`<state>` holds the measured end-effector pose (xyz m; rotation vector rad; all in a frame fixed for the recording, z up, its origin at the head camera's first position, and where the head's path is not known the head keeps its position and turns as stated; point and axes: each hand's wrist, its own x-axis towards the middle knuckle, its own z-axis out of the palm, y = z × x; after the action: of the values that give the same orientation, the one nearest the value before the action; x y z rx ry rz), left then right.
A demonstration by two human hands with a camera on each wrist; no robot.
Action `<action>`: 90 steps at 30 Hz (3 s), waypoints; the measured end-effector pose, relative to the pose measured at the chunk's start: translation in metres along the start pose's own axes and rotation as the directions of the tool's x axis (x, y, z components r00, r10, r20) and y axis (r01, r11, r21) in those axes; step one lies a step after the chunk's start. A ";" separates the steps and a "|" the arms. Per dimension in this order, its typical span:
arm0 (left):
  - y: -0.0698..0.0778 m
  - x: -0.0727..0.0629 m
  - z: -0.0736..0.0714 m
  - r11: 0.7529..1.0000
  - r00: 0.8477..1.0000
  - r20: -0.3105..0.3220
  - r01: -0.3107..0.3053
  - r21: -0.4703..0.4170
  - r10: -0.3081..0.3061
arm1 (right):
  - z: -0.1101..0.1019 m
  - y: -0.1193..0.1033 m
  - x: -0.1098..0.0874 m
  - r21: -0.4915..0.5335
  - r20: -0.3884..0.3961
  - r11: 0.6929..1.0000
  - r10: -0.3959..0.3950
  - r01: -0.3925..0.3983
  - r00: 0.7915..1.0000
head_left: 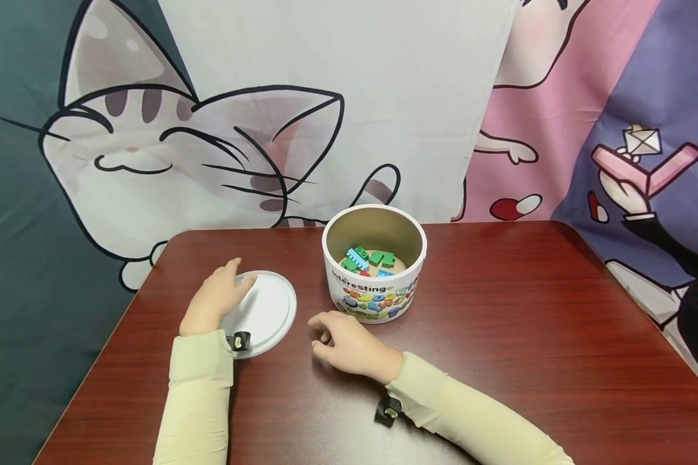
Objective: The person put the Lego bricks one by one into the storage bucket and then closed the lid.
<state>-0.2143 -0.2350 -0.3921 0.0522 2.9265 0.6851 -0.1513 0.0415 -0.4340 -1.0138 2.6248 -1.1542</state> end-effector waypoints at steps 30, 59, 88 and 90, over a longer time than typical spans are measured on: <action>-0.023 -0.009 -0.005 0.973 0.970 0.078 0.231 0.010 -0.232 | 0.022 0.003 0.023 0.507 0.142 0.813 0.249 -0.287 0.958; -0.015 -0.029 -0.039 0.771 0.968 -0.126 0.090 -0.630 -0.216 | -0.006 -0.034 0.012 0.472 -0.355 0.872 0.049 0.134 0.934; 0.098 -0.042 -0.014 0.161 0.862 -0.497 -0.507 -0.846 0.100 | -0.139 -0.040 -0.020 -0.101 -0.875 0.906 -0.277 0.411 0.396; 0.104 -0.041 -0.008 0.185 0.852 -0.513 -0.523 -0.832 0.102 | -0.144 -0.037 -0.022 -0.077 -0.889 0.931 -0.226 0.358 0.398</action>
<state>-0.1747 -0.1479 -0.3341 0.4718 2.0960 2.7051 -0.1633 0.1262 -0.3107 -1.0440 3.0282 -2.5251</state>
